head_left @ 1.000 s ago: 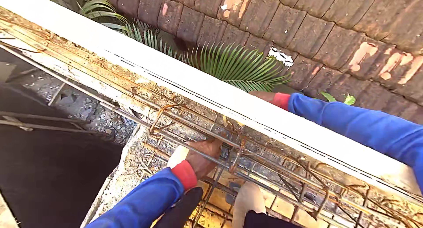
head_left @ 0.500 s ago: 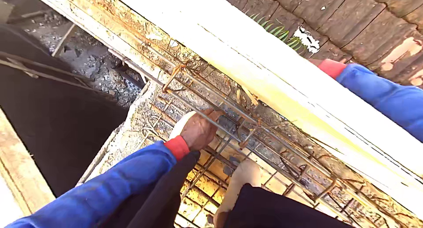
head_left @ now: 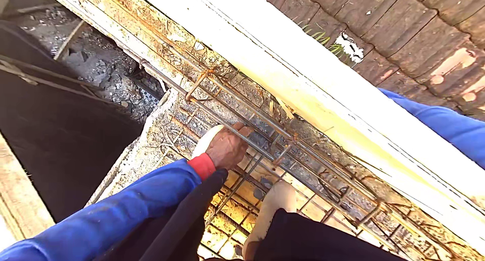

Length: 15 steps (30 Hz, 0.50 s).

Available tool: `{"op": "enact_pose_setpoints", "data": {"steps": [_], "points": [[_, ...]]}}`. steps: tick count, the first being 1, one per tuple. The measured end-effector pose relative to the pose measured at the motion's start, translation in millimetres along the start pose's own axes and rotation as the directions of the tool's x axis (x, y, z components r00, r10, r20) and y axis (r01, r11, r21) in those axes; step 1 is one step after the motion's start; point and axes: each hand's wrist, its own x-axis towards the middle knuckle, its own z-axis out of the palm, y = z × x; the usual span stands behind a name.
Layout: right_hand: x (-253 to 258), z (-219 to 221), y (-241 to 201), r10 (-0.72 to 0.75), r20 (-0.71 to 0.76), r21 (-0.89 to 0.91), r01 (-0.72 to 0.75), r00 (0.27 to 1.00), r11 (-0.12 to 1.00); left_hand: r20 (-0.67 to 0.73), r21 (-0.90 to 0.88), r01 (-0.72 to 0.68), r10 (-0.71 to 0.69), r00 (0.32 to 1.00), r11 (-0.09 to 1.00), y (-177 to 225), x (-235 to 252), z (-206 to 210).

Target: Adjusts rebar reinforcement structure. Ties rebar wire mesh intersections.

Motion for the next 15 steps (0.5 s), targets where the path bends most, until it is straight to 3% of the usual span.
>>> {"op": "enact_pose_setpoints", "data": {"steps": [3, 5, 7, 15], "points": [[-15.6, -8.8, -2.8, -0.114, -0.027, -0.171, 0.107, 0.993, 0.979, 0.013, -0.016, 0.005, -0.005, 1.000, 1.000, -1.3, -1.9, 0.5], [-24.4, -39.5, -37.8, 0.158, 0.243, -0.329, -0.072, 0.957, 0.942, 0.018, -0.019, 0.008, -0.008, 1.000, 1.000, -2.2, -3.4, -0.7], [-16.6, -15.7, -5.0, -0.001, 0.024, -0.311, 0.009, 1.000, 0.950, 0.018, -0.013, 0.005, -0.004, 1.000, 1.000, -1.6, -3.9, -1.2], [5.1, -12.5, 4.6, -0.077, 0.001, -0.328, 0.073, 0.997, 0.942, -0.003, -0.005, -0.012, 0.012, 1.000, 1.000, -1.4, -0.8, 0.8]]}}
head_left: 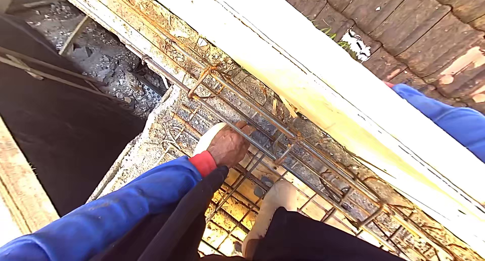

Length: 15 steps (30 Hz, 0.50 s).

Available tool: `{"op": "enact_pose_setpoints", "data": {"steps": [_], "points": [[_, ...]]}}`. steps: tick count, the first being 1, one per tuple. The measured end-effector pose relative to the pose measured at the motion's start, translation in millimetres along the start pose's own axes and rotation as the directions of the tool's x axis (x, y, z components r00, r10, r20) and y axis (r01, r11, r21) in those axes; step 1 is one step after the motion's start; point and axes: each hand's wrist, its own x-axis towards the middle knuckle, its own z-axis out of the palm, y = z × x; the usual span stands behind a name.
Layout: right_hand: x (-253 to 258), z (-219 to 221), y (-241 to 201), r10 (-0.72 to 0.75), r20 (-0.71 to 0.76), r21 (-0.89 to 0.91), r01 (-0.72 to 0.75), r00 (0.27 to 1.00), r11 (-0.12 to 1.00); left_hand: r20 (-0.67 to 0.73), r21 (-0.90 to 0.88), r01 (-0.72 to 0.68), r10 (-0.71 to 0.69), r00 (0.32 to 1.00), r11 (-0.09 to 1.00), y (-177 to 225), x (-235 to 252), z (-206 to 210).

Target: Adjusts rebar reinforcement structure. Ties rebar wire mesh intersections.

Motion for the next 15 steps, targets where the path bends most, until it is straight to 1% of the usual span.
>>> {"op": "enact_pose_setpoints", "data": {"steps": [2, 4, 5, 8, 10, 11, 13, 14, 15], "points": [[4.2, 10.9, -7.9, 0.054, -0.010, 0.080, -0.053, 0.998, 0.995, 0.001, -0.008, -0.011, 0.011, 1.000, 1.000, 0.1, 0.8, 1.3], [10.1, 11.8, -12.9, 0.095, 0.074, 0.158, -0.105, 0.993, 0.982, -0.003, 0.008, -0.019, 0.019, 1.000, 1.000, 3.1, 3.1, 1.7], [11.4, 11.0, -12.9, 0.072, 0.080, 0.160, -0.084, 0.994, 0.984, -0.005, 0.017, -0.026, 0.026, 1.000, 1.000, 4.9, 3.6, 1.9], [0.2, 3.9, -2.9, -0.041, 0.013, 0.042, 0.041, 0.999, 0.998, -0.003, 0.028, -0.041, 0.041, 0.999, 0.999, 7.5, 1.6, 3.2], [-7.0, -5.4, 4.2, -0.074, 0.025, -0.023, 0.075, 0.997, 0.997, -0.002, 0.032, -0.044, 0.044, 0.999, 0.999, 6.0, -1.5, 2.4], [-8.2, -9.0, 5.5, -0.049, 0.052, -0.046, 0.051, 0.997, 0.998, -0.007, 0.043, -0.049, 0.049, 0.999, 0.998, 4.1, -2.7, 2.6], [-7.1, -10.7, 5.8, 0.047, 0.085, -0.062, -0.042, 0.995, 0.997, -0.020, 0.096, -0.086, 0.089, 0.996, 0.992, 0.0, -3.4, 4.2], [-5.9, -11.4, 5.4, 0.092, 0.101, -0.068, -0.085, 0.991, 0.994, -0.019, 0.149, -0.116, 0.120, 0.993, 0.982, -1.0, -2.9, 4.7], [-5.8, -12.4, 5.6, 0.105, 0.096, -0.082, -0.097, 0.990, 0.992, -0.009, 0.212, -0.153, 0.159, 0.987, 0.965, -1.6, -1.1, 4.4]]}}
